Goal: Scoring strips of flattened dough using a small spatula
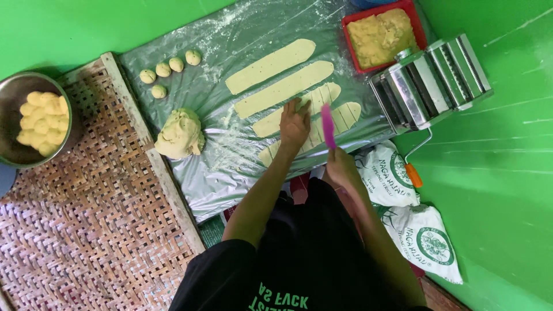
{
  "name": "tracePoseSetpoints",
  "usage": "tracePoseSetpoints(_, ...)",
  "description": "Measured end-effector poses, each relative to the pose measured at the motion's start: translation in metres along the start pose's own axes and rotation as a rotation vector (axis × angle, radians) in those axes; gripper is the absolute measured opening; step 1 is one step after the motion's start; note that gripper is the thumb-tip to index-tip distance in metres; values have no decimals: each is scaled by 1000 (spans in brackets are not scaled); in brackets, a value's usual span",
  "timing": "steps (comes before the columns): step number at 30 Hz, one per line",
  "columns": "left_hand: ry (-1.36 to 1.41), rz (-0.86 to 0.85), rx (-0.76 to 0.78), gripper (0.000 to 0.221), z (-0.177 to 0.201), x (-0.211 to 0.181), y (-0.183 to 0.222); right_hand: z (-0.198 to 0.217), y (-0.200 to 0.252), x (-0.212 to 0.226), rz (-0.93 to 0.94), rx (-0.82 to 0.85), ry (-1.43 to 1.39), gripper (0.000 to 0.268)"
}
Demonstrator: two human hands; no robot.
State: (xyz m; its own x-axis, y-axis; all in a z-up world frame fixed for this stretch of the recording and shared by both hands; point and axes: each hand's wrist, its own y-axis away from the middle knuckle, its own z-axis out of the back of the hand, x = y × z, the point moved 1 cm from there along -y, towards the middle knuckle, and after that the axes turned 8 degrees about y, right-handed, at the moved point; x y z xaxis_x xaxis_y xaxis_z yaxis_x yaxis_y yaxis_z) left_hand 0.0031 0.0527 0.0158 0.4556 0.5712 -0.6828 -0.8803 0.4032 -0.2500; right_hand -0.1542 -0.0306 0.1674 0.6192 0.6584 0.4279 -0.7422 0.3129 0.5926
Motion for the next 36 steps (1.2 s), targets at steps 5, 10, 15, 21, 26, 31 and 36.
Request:
tracePoseSetpoints(5,251,74,-42,37,2,13,-6,0,-43,-30,-8,-70,-95,60)
tracePoseSetpoints(10,327,91,-58,35,1,18,-8,-2,-27,22,-22,-63,-68,55)
tracePoseSetpoints(15,176,39,-26,38,-7,25,-8,-1,-26,52,116,-76,-57,40)
tracePoseSetpoints(21,185,-33,-60,37,-11,28,-7,-18,-50,43,90,-100,-11,30)
tracePoseSetpoints(26,156,-47,-50,38,-10,27,-9,-24,-55,40,107,-104,-67,31)
tracePoseSetpoints(31,176,-45,-42,35,-8,26,-11,-32,-74,30,105,-110,-64,30)
tracePoseSetpoints(36,187,-70,-40,43,-14,34,-10,-37,-87,24,105,-69,-9,32)
